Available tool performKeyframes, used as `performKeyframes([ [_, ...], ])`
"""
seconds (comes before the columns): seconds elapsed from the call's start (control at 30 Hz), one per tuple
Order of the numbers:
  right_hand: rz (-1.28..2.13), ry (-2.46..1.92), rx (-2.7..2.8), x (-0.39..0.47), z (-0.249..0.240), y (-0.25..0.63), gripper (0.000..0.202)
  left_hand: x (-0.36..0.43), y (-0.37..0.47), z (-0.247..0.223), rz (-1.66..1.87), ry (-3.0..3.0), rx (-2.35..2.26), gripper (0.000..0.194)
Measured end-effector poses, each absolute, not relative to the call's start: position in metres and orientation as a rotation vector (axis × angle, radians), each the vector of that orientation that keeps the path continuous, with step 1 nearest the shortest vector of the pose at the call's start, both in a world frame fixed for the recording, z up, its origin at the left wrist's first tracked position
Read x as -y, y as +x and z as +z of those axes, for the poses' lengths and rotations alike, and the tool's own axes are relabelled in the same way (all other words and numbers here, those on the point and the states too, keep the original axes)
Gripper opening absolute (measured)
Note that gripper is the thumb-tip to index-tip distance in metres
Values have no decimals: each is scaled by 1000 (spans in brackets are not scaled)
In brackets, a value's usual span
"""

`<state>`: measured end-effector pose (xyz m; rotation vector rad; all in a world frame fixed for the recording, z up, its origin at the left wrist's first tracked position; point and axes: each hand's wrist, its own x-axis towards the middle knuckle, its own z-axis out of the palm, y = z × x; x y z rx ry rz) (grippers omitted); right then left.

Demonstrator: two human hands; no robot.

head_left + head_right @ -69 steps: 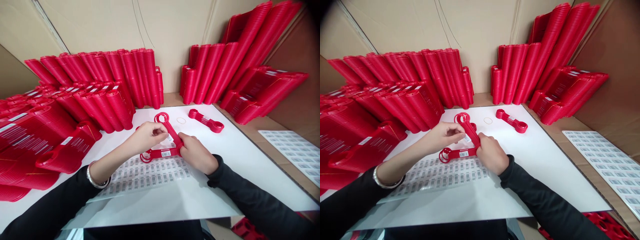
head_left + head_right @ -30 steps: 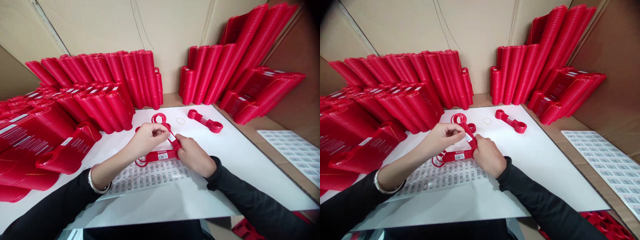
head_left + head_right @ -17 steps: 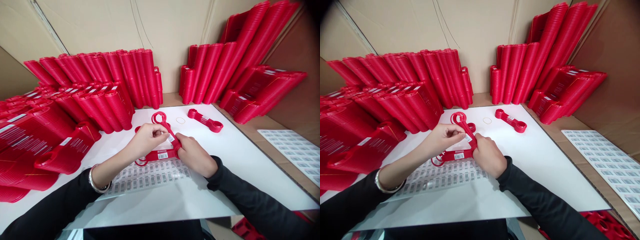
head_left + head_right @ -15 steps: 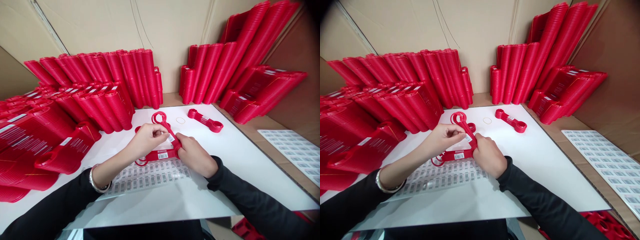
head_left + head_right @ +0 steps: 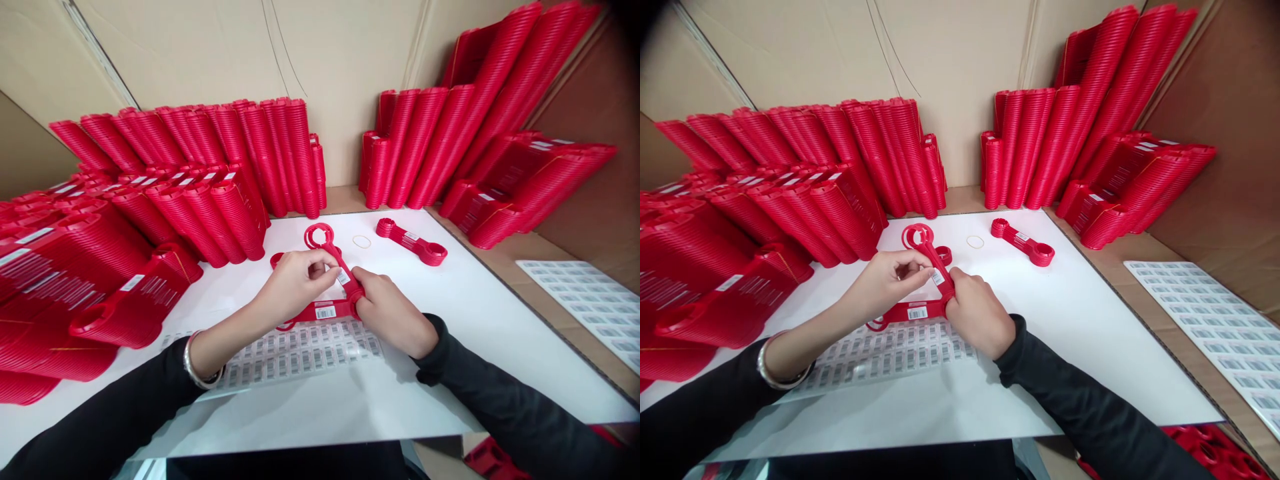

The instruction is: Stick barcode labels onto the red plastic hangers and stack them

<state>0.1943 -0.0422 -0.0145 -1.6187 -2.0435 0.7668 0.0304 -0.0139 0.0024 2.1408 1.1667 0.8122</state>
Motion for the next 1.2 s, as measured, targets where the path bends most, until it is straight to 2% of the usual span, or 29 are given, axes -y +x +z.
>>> performKeyframes([
  [0.2,765,-1513,2027,44,-19,194,16,16,29,-2,1012,2911,-1174,16],
  [0.3,776,-1498,2027,45,-17,192,17,18,30,-5,1069,3080,-1236,17],
  [0.5,755,-1493,2038,49,-12,190,19,18,32,-1,1086,3098,-1335,21],
  [0.63,845,-1442,2093,53,-15,188,20,6,23,7,1100,3065,-1462,33],
  [0.7,892,-1416,2099,55,-17,188,19,0,18,10,1110,2996,-1493,33],
  [0.97,895,-1438,2033,51,-17,191,18,-3,14,11,1331,2611,-1179,11],
  [1.2,811,-1467,2006,43,-18,200,18,-7,12,9,1388,2313,-957,23],
])
